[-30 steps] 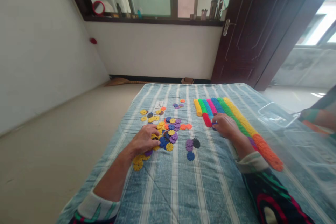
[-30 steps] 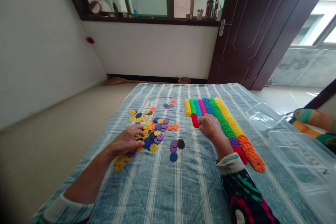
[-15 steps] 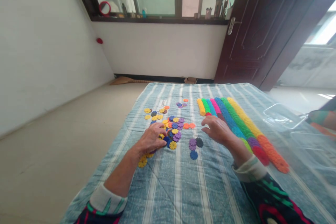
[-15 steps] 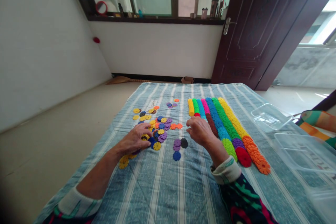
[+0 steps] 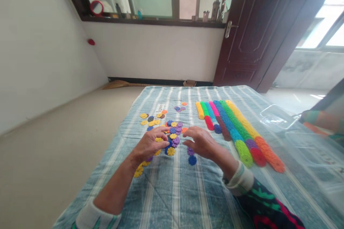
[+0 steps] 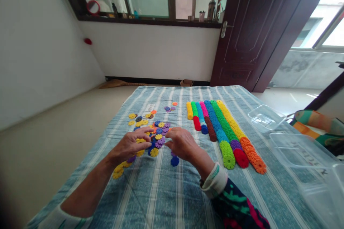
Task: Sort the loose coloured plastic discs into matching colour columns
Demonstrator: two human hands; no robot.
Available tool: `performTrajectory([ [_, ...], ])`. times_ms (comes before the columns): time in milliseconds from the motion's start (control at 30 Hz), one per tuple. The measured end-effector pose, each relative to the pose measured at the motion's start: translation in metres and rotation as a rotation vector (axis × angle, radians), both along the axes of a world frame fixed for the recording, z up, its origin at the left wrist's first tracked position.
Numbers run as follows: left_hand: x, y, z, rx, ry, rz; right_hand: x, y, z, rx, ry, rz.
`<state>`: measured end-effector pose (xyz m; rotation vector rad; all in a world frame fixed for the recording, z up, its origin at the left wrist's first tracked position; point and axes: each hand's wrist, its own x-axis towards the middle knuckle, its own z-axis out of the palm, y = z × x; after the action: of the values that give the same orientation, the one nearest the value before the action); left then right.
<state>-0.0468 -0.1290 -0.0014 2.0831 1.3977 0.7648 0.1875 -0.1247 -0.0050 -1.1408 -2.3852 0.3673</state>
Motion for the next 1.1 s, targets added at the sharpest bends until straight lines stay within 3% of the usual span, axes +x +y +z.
performTrajectory([
  [200, 0.021, -0.007, 0.001, 0.028, -0.077, -0.046, -0.015, -0.003, -0.01, 0.076, 0.086, 0.069],
  [367, 0.029, -0.01, 0.0, 0.081, -0.075, -0.053, -0.012, -0.001, -0.002, 0.046, -0.01, 0.053],
  [533, 0.019, -0.002, -0.01, 0.178, -0.005, 0.058, 0.03, 0.016, 0.017, -0.021, -0.254, -0.17],
  [600, 0.013, 0.003, -0.014, 0.216, 0.041, 0.129, 0.055, 0.026, 0.019, -0.036, -0.329, -0.337],
  [700, 0.006, 0.008, -0.02, 0.244, 0.113, 0.21, 0.085, 0.038, 0.014, -0.068, -0.385, -0.463],
  [833, 0.001, 0.011, -0.023, 0.259, 0.176, 0.24, 0.101, 0.045, 0.005, -0.117, -0.421, -0.527],
  [1100, -0.008, 0.016, -0.025, 0.267, 0.224, 0.229, 0.104, 0.049, -0.004, -0.163, -0.444, -0.566],
])
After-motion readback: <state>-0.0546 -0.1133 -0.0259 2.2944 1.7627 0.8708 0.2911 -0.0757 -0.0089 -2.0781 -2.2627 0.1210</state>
